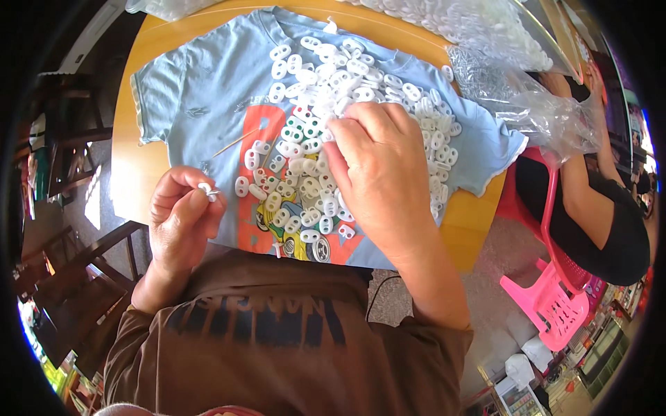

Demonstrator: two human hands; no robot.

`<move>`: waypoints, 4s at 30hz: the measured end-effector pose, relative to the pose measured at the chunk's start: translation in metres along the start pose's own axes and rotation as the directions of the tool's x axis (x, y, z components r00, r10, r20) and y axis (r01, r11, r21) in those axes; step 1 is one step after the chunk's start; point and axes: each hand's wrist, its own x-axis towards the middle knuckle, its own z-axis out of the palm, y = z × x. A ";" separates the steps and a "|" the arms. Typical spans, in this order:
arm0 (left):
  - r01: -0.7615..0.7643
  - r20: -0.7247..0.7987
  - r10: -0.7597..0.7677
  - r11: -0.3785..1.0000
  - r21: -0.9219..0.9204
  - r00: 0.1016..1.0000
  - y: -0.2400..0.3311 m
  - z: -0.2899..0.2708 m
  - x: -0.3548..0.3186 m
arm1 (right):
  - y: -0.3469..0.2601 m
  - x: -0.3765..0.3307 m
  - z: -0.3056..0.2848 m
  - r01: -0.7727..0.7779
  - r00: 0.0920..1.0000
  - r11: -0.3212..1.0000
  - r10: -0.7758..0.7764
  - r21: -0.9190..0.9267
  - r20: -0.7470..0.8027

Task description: Assembling small white plastic components by inserting pins using a small metal tool.

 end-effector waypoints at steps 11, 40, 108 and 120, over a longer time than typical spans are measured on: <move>0.093 0.249 -0.134 0.981 0.168 0.959 0.025 0.063 0.034 | 0.011 -0.002 0.000 0.005 1.000 0.997 -0.005 0.075 0.002; 0.150 0.190 -0.170 0.982 0.117 0.967 0.008 0.082 0.082 | 0.020 -0.001 -0.027 -0.418 0.702 -0.335 0.471 0.844 0.535; -0.067 0.377 -0.009 0.980 0.190 0.926 -0.014 0.079 0.077 | 0.015 -0.007 -0.018 -0.189 0.944 0.573 0.328 0.797 -0.013; 0.020 0.401 -0.047 0.997 0.069 0.915 -0.008 0.080 0.072 | 0.018 -0.004 -0.021 -0.094 0.978 0.715 0.196 0.692 -0.069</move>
